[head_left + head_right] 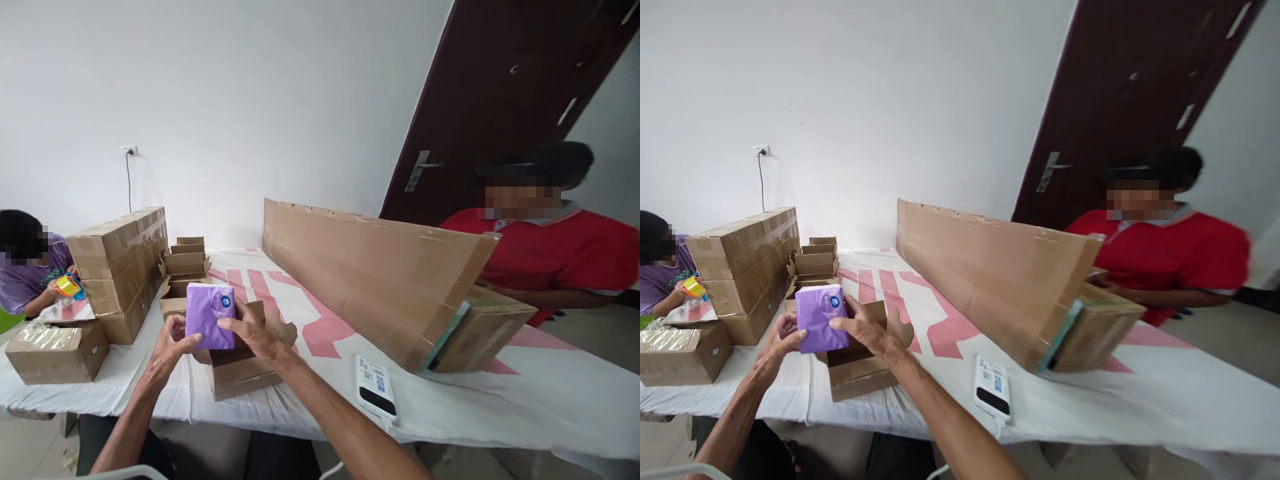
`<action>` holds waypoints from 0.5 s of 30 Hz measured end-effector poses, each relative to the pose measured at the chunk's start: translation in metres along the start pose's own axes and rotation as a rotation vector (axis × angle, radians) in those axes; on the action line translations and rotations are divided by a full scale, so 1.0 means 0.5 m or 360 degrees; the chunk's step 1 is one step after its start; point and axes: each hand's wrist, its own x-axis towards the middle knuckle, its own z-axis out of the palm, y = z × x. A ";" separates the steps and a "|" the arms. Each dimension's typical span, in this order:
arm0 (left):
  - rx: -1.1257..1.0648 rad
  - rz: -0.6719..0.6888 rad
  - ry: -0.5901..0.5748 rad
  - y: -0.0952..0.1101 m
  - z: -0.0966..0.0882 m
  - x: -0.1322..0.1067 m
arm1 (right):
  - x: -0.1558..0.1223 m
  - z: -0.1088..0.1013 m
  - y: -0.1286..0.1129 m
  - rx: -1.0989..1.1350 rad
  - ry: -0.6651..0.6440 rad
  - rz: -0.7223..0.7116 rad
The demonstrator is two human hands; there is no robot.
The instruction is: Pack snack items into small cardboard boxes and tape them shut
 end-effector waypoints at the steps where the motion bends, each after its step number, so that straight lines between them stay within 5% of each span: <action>1: 0.0029 0.0026 -0.0009 0.006 -0.007 0.002 | 0.008 -0.010 -0.012 -0.0072 -0.0069 0.0021; 7: -0.0005 0.0036 -0.0203 0.035 -0.020 0.030 | 0.051 -0.064 -0.014 -0.0543 -0.0105 0.0083; 15: -0.0086 0.0230 -0.0036 -0.010 -0.005 0.075 | 0.066 -0.035 0.074 -0.0301 0.0267 -0.0070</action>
